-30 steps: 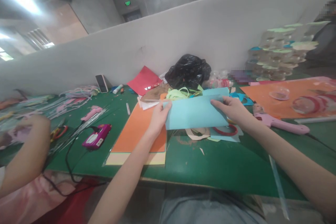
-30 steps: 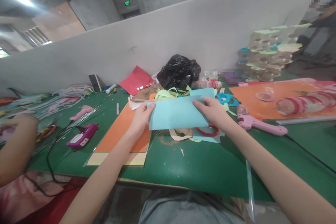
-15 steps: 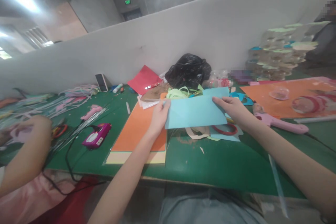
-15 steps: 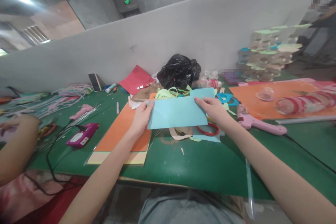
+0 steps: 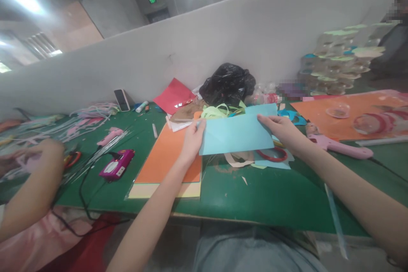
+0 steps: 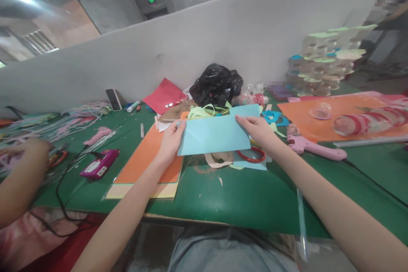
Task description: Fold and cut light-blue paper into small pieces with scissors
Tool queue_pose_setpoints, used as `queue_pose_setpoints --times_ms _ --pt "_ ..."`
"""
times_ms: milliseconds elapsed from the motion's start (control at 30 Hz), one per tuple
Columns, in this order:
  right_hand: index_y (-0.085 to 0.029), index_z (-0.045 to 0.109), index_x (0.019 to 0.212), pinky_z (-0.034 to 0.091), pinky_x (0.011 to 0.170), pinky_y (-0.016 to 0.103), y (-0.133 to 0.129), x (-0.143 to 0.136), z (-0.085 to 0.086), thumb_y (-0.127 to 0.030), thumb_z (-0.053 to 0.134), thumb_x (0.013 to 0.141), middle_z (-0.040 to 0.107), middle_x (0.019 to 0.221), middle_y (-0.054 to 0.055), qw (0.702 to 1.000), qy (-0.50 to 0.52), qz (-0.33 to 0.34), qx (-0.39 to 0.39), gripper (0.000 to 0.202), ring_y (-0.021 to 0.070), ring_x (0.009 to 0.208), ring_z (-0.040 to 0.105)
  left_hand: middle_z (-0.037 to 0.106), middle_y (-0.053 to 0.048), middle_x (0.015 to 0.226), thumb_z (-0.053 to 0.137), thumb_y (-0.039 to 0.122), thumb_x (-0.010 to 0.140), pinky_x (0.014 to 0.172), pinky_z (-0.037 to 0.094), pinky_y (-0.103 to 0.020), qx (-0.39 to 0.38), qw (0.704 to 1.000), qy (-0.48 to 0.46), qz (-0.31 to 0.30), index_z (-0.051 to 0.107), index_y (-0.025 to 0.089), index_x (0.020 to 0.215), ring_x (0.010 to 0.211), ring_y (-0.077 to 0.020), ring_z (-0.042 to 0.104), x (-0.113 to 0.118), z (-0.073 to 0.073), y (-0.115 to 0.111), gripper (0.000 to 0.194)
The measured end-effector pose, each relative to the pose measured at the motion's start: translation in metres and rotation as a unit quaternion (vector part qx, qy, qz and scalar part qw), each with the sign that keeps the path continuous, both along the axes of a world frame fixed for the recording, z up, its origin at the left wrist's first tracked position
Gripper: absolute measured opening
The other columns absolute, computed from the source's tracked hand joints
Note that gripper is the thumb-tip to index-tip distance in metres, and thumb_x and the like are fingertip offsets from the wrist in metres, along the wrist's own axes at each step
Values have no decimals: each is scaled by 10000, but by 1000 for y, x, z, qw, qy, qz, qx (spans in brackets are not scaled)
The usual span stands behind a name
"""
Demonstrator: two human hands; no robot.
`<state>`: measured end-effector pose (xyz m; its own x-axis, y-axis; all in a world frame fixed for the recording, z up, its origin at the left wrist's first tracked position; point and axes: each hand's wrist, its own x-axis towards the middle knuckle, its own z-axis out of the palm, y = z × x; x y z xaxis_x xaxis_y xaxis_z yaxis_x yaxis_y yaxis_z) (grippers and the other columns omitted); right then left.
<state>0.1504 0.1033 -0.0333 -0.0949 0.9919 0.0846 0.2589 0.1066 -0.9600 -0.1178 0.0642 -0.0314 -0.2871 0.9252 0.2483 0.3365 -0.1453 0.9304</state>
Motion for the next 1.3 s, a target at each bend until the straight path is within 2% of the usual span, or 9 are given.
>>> queue_pose_setpoints --times_ms 300,433,533,633,733,833,933,1067,1300 --pt "-212 696 715 458 634 312 6 2 -9 -712 567 818 689 756 42 1000 -5 0 -12 526 208 704 598 685 -43 916 514 402 941 779 461 -279 -2 1000 19 11 666 189 974 878 -189 599 -1 0 1 264" --pt "-197 666 706 423 583 300 6 2 -9 -744 568 793 626 657 36 1000 -17 -9 18 562 195 645 555 691 -46 953 503 396 946 784 474 -290 0 999 50 7 646 197 960 898 -194 620 -1 1 -1 245" --pt "-202 577 635 350 519 280 5 2 -7 -770 558 776 504 553 2 998 -45 -17 41 586 159 566 460 689 -70 1054 486 352 957 845 489 -329 41 988 148 25 613 207 1017 994 -215 629 1 6 -7 202" --pt "-208 462 575 284 484 261 3 -1 -4 -798 557 745 398 525 -22 996 -71 -20 47 621 126 536 377 642 -123 1226 478 312 968 997 450 -406 127 944 302 34 562 196 1166 1173 -246 574 11 15 -12 244" --pt "-203 437 578 269 467 245 0 -3 0 -825 544 725 384 542 -24 996 -71 -2 46 648 112 534 360 639 -131 1248 459 324 985 1035 433 -422 145 895 420 -42 556 189 1196 1204 -250 563 30 28 -13 269" --pt "-189 503 621 282 455 236 -2 -4 1 -831 532 727 422 563 -17 998 -55 29 33 651 111 534 378 648 -103 1265 468 373 987 997 451 -393 96 867 465 -150 562 211 1211 1196 -247 577 51 41 -5 291" --pt "-187 518 633 278 444 227 -2 -2 1 -796 546 746 412 563 -22 998 -43 39 32 620 106 529 374 689 -63 1145 462 409 985 848 461 -339 59 864 438 -239 596 239 1141 1027 -227 628 65 52 13 267" --pt "-197 492 622 236 429 221 -2 0 3 -750 552 776 345 541 -43 997 -34 59 39 577 92 503 321 615 -2 776 491 442 957 657 369 -287 30 863 372 -340 591 220 805 713 -162 539 72 61 34 288" --pt "-193 517 600 216 437 231 -4 2 7 -770 561 772 363 519 -44 996 -40 68 40 604 88 492 317 466 26 660 503 388 933 634 324 -290 29 872 327 -364 504 203 664 646 -137 430 74 64 39 326"
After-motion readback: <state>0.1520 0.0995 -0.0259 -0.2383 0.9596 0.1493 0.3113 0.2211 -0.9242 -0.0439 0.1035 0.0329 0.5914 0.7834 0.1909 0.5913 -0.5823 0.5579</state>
